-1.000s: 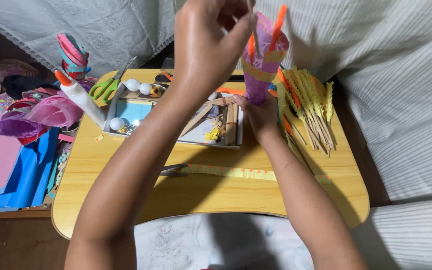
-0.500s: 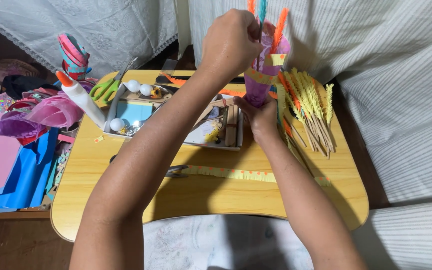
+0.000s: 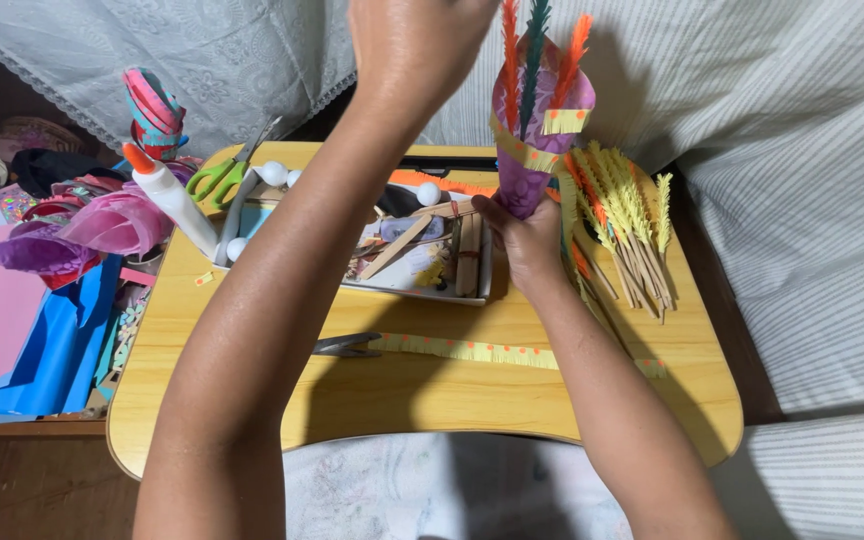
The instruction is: Decorating a purple paper cone with yellow paper fringe and filling it with colorful paper decorations.
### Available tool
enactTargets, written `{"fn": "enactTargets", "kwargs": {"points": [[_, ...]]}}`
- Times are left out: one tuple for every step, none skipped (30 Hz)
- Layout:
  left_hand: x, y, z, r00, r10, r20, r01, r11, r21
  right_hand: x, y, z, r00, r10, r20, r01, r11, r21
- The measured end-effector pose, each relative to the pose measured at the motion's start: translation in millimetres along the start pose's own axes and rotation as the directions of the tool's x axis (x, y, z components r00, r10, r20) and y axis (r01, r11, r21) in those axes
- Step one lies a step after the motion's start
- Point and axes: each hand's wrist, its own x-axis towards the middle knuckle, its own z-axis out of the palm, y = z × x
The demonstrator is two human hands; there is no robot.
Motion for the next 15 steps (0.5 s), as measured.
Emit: {"fn": "enactTargets", "kwargs": {"points": [[-0.7,-4.5,-5.9,1.0,0.0,-0.001,0.0,1.0,0.002,-3.7,-7.3,2.5,1.0,0.0,0.002,0.0,1.0,0.001],[-2.0,-9.1,-12.1,0.999,-0.028,-0.017,0.027,0.997,-0.079,-7.8,-14.3,5.1,1.0,0.018,0.015,-0.019,1.0,0.024],[-3.1,-13.8,-18.6,0.998,-0.057,-0.031,0.051,0.986,-0.16,-12.0,-21.5,7.9,0.999,0.036,0.028,-0.038,0.998,0.048],[-3.9,-18.2,-26.3,0.998,-0.057,-0.035,0.051,0.987,-0.155,-16.8,-23.4,9.7,0.999,0.035,0.034,-0.037,0.998,0.05],[-4.5,-22.6,-34.1,0.995,-0.085,-0.049,0.071,0.97,-0.234,-21.5,-25.7,11.6,0.99,0.054,0.133,-0.075,0.984,0.162],[-3.1,-26.9,-41.6,0.992,-0.108,-0.061,0.084,0.946,-0.313,-25.0,-28.3,14.2,0.972,0.057,0.229,-0.12,0.955,0.27],[-3.3,-25.2,-52.3,0.993,-0.103,-0.064,0.078,0.948,-0.309,-31.5,-32.8,21.5,0.971,0.052,0.232,-0.116,0.955,0.274],[-4.8,-23.2,-62.7,0.984,-0.173,0.047,0.173,0.845,-0.505,-38.9,-37.1,27.6,0.964,0.071,0.255,-0.129,0.968,0.215],[-6.4,-21.4,-73.3,0.962,-0.213,0.172,0.273,0.697,-0.663,-46.4,-41.3,34.0,0.956,0.092,0.277,-0.139,0.978,0.155],[-8.8,-22.8,-79.2,0.963,-0.213,0.165,0.268,0.701,-0.661,-52.7,-45.1,38.6,0.954,0.088,0.285,-0.137,0.978,0.156],[-11.1,-24.5,-85.4,0.949,-0.205,0.237,0.314,0.628,-0.712,-59.1,-48.8,43.4,0.939,0.057,0.338,-0.108,0.985,0.132],[-14.2,-26.7,-92.6,0.932,-0.192,0.308,0.361,0.553,-0.751,-66.1,-51.9,48.9,0.919,0.029,0.393,-0.079,0.991,0.11],[-14.1,-26.0,-99.7,0.934,-0.195,0.3,0.357,0.56,-0.748,-72.8,-55.1,51.3,0.915,0.027,0.403,-0.079,0.99,0.113],[-14.0,-25.3,-107.2,0.925,-0.193,0.326,0.378,0.536,-0.755,-79.2,-58.2,53.9,0.916,0.082,0.393,-0.137,0.984,0.113],[-13.7,-24.5,-114.5,0.917,-0.192,0.351,0.399,0.513,-0.761,-85.5,-61.5,56.1,0.914,0.138,0.383,-0.194,0.974,0.113]]}}
